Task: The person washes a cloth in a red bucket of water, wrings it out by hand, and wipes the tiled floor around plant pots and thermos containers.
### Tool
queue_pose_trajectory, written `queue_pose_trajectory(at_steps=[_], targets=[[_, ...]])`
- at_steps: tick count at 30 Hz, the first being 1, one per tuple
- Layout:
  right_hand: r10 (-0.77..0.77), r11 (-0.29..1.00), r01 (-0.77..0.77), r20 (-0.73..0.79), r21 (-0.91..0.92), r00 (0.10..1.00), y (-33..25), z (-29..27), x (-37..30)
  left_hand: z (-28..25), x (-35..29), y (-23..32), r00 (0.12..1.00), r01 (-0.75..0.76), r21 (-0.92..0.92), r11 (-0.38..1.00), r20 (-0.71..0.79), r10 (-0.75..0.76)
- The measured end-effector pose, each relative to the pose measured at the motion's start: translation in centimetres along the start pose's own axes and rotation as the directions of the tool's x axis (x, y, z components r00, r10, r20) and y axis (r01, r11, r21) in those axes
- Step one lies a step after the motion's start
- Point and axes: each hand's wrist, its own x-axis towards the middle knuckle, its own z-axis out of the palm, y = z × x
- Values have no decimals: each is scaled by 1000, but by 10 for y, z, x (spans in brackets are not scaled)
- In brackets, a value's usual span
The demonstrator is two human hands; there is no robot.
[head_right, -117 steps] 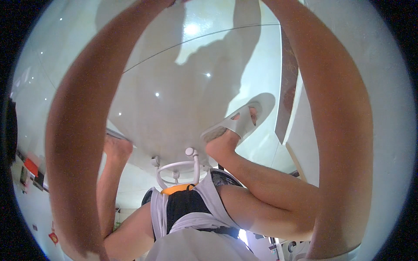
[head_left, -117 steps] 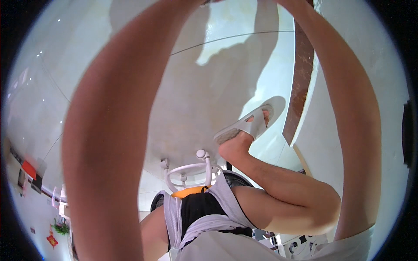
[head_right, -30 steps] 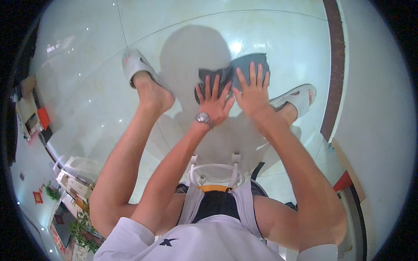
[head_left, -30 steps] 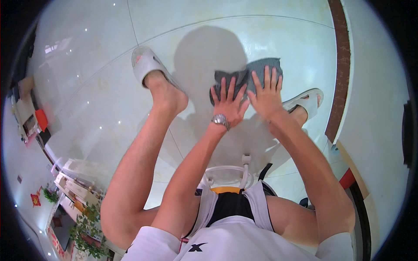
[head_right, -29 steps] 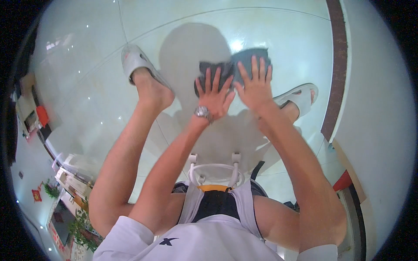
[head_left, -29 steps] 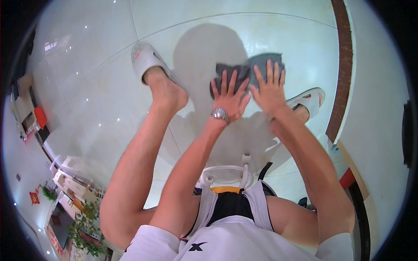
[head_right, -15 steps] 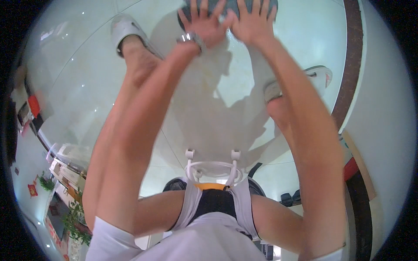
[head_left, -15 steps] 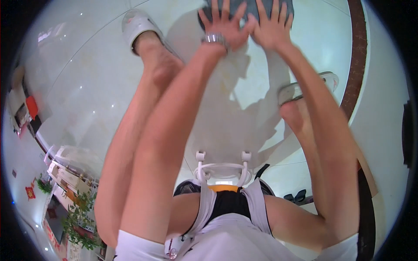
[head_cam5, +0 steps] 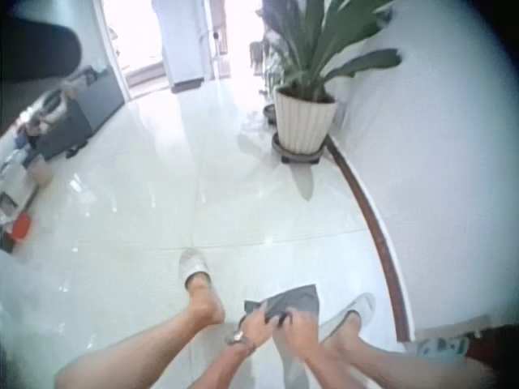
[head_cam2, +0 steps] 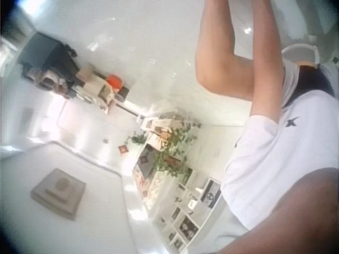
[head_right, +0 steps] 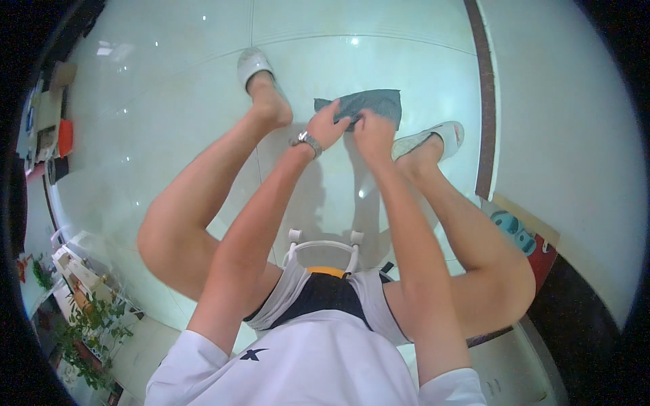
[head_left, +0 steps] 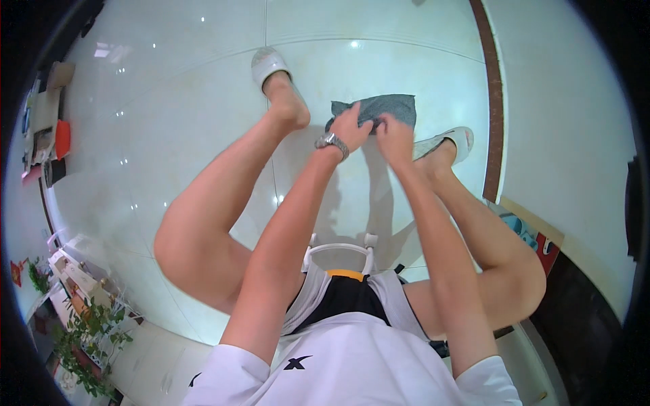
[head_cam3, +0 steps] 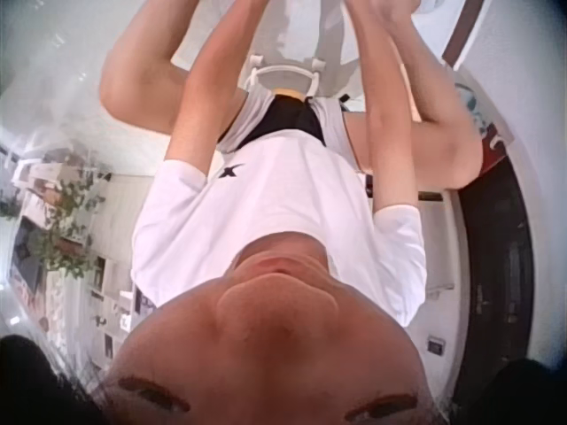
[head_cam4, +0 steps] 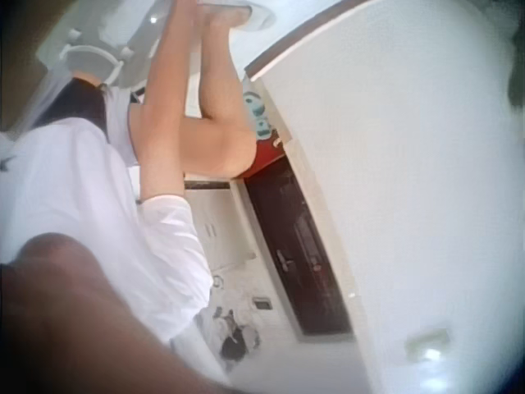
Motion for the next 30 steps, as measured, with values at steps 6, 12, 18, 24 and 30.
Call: queue_pose_trajectory(at_steps=[6, 12, 18, 24, 30], targets=[[90, 989, -132, 432, 70, 897, -47, 27, -128, 11, -102, -28, 924, -86, 474, 876, 368, -108], [-154, 975, -33, 781, 219, 605, -42, 67, -183, 6, -181, -52, 577, 283, 453, 845, 623, -527], [-186, 983, 148, 587, 113, 788, -82, 37, -146, -42, -151, -62, 907, -252, 488, 835, 421, 27], [-80, 990, 19, 434, 142, 897, -45, -7, -122, -46, -135, 15, 883, -1, 316, 949, 445, -147], [-56, 983, -12, 362, 182, 931, -81, -14, -112, -52, -97, -2, 900, -9, 422, 906, 399, -177]])
